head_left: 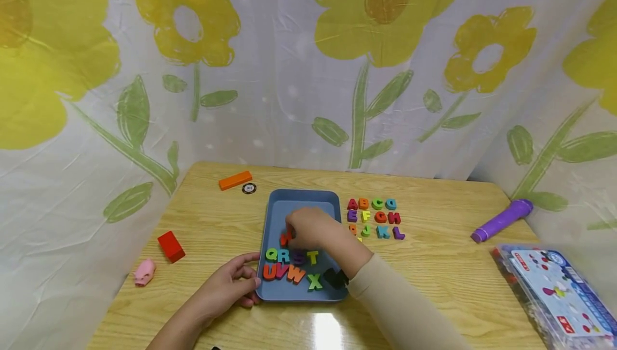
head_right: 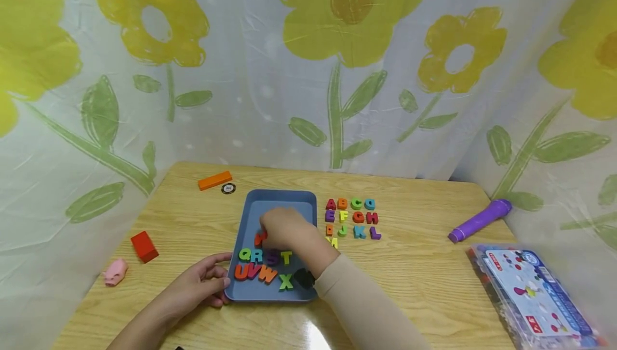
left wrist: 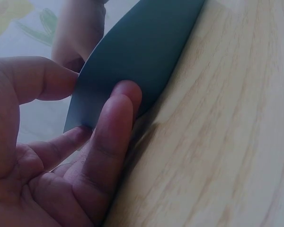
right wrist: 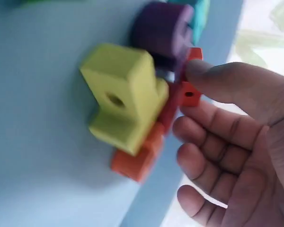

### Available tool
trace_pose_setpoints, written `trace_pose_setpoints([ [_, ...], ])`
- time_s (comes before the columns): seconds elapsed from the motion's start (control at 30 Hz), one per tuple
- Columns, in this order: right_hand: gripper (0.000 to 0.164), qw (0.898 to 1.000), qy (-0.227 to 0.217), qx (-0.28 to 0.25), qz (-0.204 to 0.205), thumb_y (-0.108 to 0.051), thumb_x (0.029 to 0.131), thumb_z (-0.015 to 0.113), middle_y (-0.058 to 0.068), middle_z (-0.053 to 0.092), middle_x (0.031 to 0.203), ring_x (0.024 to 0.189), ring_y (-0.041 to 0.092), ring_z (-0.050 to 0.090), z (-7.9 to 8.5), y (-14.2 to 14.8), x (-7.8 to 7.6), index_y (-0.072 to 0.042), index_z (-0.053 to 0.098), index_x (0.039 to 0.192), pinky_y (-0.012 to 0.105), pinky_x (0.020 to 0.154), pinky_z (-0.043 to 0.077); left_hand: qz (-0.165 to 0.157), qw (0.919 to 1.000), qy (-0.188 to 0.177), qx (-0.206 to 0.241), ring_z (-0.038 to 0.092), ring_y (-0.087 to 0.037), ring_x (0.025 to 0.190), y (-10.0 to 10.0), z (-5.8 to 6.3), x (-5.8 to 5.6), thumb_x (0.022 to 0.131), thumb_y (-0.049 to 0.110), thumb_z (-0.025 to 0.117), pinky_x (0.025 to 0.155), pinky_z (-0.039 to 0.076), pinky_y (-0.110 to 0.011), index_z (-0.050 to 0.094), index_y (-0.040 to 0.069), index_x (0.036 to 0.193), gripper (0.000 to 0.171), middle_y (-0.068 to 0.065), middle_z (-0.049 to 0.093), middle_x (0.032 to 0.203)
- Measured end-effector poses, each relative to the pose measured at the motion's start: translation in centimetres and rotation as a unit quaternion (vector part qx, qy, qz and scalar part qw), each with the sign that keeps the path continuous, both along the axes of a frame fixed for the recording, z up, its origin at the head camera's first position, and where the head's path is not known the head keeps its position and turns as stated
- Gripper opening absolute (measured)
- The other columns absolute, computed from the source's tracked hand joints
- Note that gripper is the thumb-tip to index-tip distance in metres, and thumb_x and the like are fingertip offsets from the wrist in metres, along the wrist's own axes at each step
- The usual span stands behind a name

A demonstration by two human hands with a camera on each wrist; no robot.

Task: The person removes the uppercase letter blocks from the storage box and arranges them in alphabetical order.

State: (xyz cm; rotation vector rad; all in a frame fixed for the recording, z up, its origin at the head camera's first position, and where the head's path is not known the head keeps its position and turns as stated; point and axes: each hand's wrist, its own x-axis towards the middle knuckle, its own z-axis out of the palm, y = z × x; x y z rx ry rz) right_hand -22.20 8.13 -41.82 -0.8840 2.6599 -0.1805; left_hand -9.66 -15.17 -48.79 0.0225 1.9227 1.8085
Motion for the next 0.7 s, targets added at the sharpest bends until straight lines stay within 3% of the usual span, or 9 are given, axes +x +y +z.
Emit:
trace_pose_setpoints([
  [0.2, 0.015, 0.992, 0.019, -0.119, -0.023, -0.025, 0.098, 0.083, 0.004, 0.074, 0.108, 0.098, 0.022, 0.066, 2.1, 4.6, 0.1, -0.016, 0.076, 0.107, 0.039, 0.087, 0.057, 0.0, 1.0, 0.0, -0.003, 0.073, -0.024, 0.082, 0.3, -0.1, -0.1, 0.105, 0.009, 0.068, 0.068, 0.063, -0.033, 0.03, -0.006, 0.167, 0.074, -0.015, 0.067, 0.11],
  [0.33, 0.019, 0.983, 0.031, -0.169, -0.056, -0.018, 0.098, 0.083, 0.008, 0.074, 0.11, 0.099, 0.027, 0.067, 3.3, 9.4, 0.5, -0.011, 0.076, 0.114, 0.042, 0.088, 0.058, 0.0, 1.0, 0.0, -0.005, 0.073, -0.025, 0.083, 0.4, 0.0, -0.2, 0.105, 0.01, 0.068, 0.068, 0.063, -0.033, 0.03, -0.005, 0.167, 0.074, -0.015, 0.067, 0.111],
  [0.47, 0.019, 0.979, 0.034, -0.174, -0.1, -0.015, 0.097, 0.082, 0.006, 0.073, 0.106, 0.096, 0.026, 0.066, 3.1, 13.8, 1.1, -0.01, 0.077, 0.114, 0.041, 0.085, 0.056, 0.0, 1.0, 0.001, -0.007, 0.073, -0.025, 0.083, 0.3, 0.0, -0.1, 0.105, 0.01, 0.068, 0.068, 0.063, -0.033, 0.028, -0.006, 0.167, 0.075, -0.015, 0.067, 0.112],
  [0.7, 0.018, 0.978, -0.006, -0.141, -0.155, -0.009, 0.098, 0.08, 0.001, 0.068, 0.097, 0.087, 0.017, 0.059, 0.6, 18.6, 2.4, -0.009, 0.077, 0.116, 0.038, 0.078, 0.053, -0.001, 1.0, 0.0, -0.005, 0.073, -0.025, 0.083, 0.2, 0.0, -0.1, 0.106, 0.01, 0.068, 0.068, 0.063, -0.032, 0.028, -0.007, 0.167, 0.075, -0.015, 0.067, 0.111],
])
